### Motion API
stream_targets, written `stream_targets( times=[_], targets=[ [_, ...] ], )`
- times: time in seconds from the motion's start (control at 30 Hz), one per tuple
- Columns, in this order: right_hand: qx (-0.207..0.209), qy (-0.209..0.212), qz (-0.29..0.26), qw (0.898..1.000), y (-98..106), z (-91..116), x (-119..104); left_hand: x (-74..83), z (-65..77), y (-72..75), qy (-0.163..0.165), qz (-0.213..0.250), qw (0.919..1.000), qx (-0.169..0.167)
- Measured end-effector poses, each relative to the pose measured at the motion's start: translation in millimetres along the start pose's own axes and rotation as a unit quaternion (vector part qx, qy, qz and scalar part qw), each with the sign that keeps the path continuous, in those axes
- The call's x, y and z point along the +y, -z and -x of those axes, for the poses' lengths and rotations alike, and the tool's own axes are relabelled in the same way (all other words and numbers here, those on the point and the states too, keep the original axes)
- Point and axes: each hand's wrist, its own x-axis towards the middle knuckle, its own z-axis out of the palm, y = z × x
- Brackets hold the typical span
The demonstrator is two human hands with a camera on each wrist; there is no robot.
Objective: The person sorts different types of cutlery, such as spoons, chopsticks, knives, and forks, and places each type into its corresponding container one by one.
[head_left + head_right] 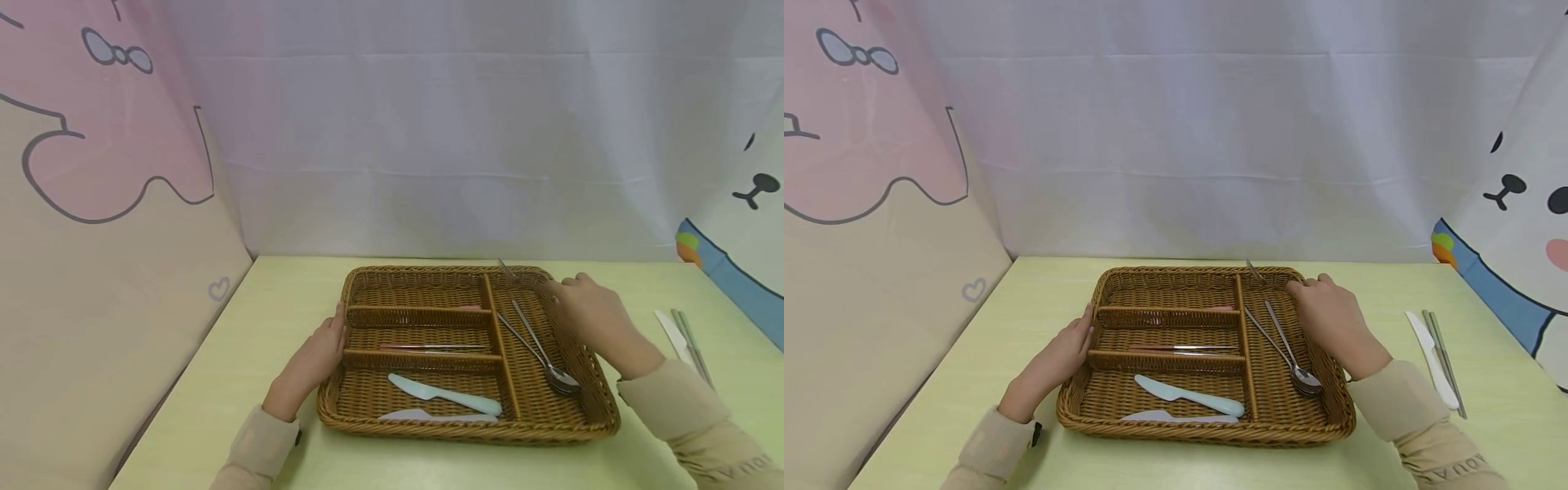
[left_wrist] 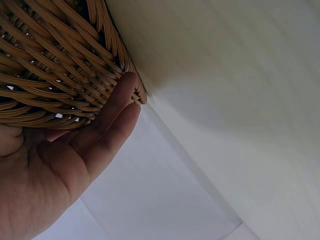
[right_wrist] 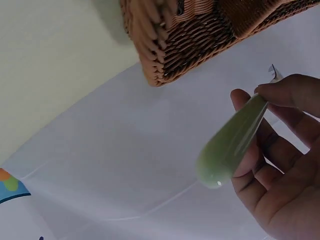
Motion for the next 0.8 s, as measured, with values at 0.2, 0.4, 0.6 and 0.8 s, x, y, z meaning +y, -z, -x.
stream_targets(
  times=[0.2,0.4,0.6,0.8],
  targets=[
    [0.015,0.037,0.011,0.999,-4,-14,-20,0.7,1.0,0.3,-0.003,0.0,1.0,0.0],
    [0.011,0.051,0.011,0.999,-5,-26,-37,0.8,0.1,0.4,0.002,0.002,1.0,-0.005],
    [0.006,0.077,0.043,0.996,-13,-37,-52,0.6,1.4,-0.1,0.001,0.004,1.0,-0.007],
    [0.018,0.101,0.05,0.993,-22,-47,-63,1.0,2.2,0.9,0.004,0.0,1.0,-0.008]
  ],
)
